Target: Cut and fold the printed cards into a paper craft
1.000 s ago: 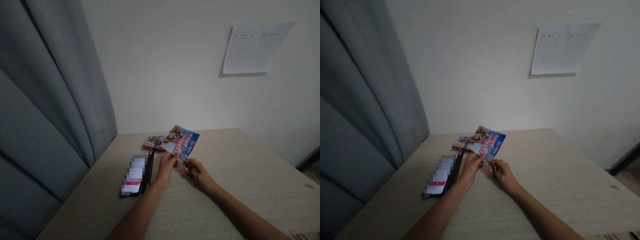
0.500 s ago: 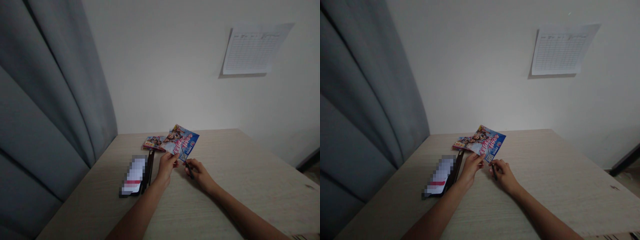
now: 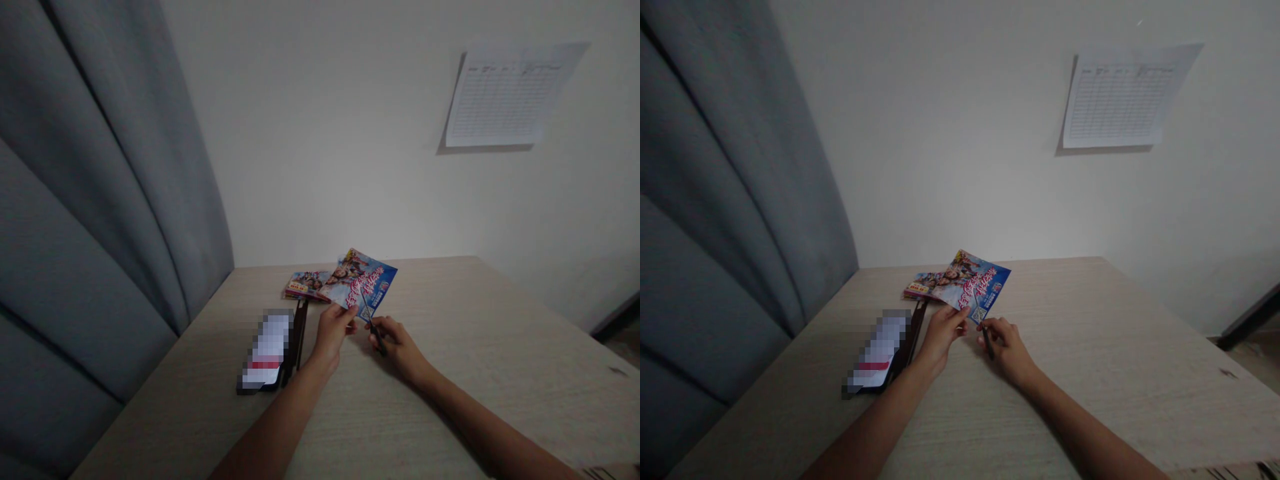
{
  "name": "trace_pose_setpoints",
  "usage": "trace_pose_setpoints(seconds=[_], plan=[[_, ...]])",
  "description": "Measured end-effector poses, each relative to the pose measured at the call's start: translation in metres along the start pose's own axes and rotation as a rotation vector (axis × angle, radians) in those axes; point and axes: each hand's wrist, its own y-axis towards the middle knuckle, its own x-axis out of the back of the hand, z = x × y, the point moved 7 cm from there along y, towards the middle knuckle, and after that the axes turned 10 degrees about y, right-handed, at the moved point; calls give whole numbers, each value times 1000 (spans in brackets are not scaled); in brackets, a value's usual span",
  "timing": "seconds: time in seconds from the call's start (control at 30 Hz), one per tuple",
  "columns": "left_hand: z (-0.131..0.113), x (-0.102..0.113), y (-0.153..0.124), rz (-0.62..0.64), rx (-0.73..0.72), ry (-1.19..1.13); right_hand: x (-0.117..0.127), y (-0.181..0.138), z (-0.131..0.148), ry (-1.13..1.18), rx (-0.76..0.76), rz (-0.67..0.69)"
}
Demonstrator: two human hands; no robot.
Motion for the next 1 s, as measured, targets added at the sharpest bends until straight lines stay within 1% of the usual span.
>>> trace_pose_setpoints(seconds=[0.17, 0.47, 1.0], plan=[[1, 0, 1, 7, -3, -3, 0, 1, -5, 9, -3, 0], [-1, -1, -1, 9, 2, -5, -2, 1, 1, 28, -38, 11], [2, -1, 2, 12, 1, 25, -1, 0, 8, 88, -4, 22]])
